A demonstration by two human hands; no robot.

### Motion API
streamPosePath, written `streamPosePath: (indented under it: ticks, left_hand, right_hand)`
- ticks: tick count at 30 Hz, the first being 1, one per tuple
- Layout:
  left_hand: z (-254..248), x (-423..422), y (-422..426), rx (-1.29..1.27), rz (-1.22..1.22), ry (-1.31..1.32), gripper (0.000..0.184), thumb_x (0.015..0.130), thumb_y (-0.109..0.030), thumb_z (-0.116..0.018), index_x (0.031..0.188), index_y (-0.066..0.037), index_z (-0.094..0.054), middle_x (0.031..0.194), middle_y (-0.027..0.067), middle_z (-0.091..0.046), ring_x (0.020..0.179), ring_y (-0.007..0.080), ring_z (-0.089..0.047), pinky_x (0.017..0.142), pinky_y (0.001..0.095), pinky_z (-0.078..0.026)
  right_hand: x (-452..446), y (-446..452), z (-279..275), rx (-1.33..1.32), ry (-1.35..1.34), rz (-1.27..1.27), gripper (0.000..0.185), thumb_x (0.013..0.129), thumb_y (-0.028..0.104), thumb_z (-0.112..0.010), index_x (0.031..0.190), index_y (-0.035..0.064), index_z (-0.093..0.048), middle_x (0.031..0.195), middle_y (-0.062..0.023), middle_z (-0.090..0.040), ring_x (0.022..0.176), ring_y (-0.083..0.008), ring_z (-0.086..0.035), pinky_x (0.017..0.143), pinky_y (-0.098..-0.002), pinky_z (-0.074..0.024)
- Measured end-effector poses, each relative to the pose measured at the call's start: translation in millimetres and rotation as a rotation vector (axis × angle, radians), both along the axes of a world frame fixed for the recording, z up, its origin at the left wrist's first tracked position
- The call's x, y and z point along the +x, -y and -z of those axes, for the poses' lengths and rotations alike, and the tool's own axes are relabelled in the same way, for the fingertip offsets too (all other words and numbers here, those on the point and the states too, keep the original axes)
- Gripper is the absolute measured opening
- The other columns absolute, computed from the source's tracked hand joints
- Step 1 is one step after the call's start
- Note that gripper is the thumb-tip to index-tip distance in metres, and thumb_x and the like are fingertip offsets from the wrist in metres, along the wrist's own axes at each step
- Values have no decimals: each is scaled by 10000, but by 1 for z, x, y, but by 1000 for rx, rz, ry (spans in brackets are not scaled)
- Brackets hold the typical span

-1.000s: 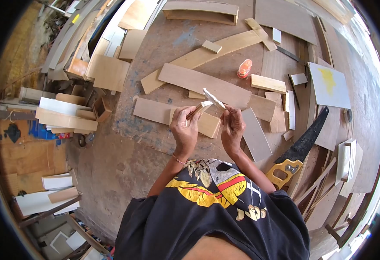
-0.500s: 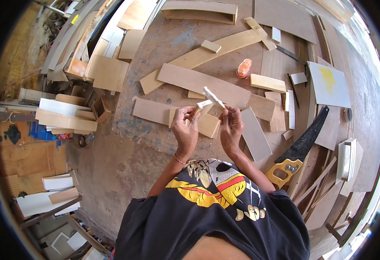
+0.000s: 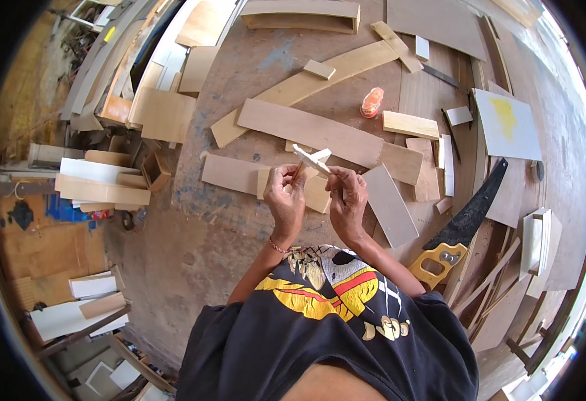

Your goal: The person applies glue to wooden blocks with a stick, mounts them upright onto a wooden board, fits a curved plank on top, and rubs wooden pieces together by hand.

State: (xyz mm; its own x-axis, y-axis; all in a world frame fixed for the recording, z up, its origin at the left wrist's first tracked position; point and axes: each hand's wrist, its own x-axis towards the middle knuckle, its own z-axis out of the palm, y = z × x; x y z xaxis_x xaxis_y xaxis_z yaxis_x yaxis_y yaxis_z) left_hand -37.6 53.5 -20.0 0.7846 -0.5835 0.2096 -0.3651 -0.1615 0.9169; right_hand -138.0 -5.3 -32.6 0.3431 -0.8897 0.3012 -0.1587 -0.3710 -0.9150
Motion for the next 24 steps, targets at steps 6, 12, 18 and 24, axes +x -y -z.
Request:
streamPosePath:
  ticks: [6, 12, 18, 24]
  left_hand:
    - [-7, -4, 3, 1, -4, -187, 200, 823, -68, -685, 944, 43, -572, 867, 94, -630, 727, 120, -594, 652, 260, -501]
    - [-12, -8, 7, -14, -1, -297, 207, 820, -67, -691, 952, 46, -578, 875, 97, -638, 764, 123, -613, 670, 249, -516]
    - [-6, -10, 5, 55, 36, -241, 229, 819, -93, -698, 955, 51, -582, 864, 106, -648, 762, 131, -622, 660, 264, -520]
    - [-1, -8, 2, 54, 15, -185, 216, 822, -88, -688, 952, 46, -578, 847, 121, -655, 752, 154, -637, 662, 284, -515]
  right_hand:
    - [9, 2, 8, 369, 280, 27, 136, 926, 37, -521, 1053, 33, -571, 687, -34, -573, 593, -119, -498, 595, -278, -420]
    - [11, -5, 20, 301, 220, -10, 145, 922, 23, -517, 1061, 17, -557, 701, -56, -559, 588, -142, -487, 551, -293, -412]
    - [10, -8, 10, 79, 85, -64, 175, 898, -9, -534, 1060, 43, -575, 685, -51, -545, 591, -162, -491, 557, -307, -405]
    - [8, 13, 0, 513, 465, 2, 175, 978, 138, -487, 1065, 9, -568, 696, -1, -555, 622, -36, -469, 550, -213, -406]
